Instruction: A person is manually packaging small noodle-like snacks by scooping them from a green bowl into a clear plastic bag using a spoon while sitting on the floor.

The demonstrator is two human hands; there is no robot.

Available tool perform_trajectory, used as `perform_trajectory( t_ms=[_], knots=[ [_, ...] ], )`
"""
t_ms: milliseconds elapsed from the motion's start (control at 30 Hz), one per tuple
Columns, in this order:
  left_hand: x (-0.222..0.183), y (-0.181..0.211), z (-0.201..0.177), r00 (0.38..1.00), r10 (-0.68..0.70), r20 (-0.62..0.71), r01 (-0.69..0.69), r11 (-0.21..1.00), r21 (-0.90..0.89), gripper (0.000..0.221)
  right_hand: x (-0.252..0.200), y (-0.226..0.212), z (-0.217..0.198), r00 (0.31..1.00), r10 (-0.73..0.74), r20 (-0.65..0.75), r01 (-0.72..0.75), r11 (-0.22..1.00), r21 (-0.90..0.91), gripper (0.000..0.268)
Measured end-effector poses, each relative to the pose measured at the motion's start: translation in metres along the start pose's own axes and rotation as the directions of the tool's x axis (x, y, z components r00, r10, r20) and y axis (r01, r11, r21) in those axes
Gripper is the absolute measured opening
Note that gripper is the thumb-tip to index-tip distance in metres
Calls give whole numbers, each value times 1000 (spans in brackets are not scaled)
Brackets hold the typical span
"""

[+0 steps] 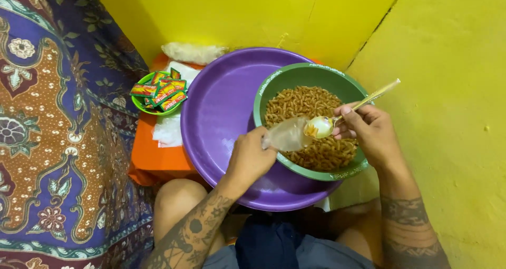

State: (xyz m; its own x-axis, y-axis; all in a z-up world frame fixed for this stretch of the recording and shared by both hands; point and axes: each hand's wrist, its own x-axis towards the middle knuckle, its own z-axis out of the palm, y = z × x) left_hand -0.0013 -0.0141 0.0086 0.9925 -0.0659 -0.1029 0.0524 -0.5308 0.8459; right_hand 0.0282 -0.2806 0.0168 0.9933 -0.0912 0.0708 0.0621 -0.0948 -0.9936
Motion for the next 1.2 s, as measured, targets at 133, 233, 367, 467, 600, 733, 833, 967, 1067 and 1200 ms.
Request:
perform_trajectory(
  t_ms=[133,233,367,467,600,733,833,967,1067,1200],
  knots=[
    [-8,10,0,995,85,50,-86,996,15,31,-12,-8,28,1000,6,24,-7,1000,18,25],
    [-19,16,-7,981,136,137,-128,989,-70,31,-32,-16,58,990,-127,64,140,955,-260,19],
    [-19,11,-3,979,147,142,-114,970,-216,35,-39,-11,62,926,-323,198,374,860,-347,11],
    [-17,9,-3,981,166,102,-135,958,-254,35,-36,-19,57,859,-436,267,507,796,-331,13],
    [-14,4,0,978,205,-39,-209,946,-246,32,-35,-28,57,809,-458,368,568,769,-292,15],
    [-13,-2,7,972,218,-83,-230,952,-200,38,-36,-17,50,839,-365,402,482,843,-240,18],
    [-14,-3,7,974,213,-80,-223,963,-154,37,-32,-11,46,835,-315,451,465,843,-272,22],
    [-18,-1,4,960,263,-93,-272,958,-91,30,-28,-3,40,817,-291,497,473,832,-291,22],
    [-18,-1,-1,953,290,-86,-296,952,-76,29,-27,-10,50,798,-301,522,495,822,-282,22],
    [-13,-9,-7,941,332,-72,-335,942,-35,29,-29,-27,68,759,-331,560,525,820,-228,19]
  ],
)
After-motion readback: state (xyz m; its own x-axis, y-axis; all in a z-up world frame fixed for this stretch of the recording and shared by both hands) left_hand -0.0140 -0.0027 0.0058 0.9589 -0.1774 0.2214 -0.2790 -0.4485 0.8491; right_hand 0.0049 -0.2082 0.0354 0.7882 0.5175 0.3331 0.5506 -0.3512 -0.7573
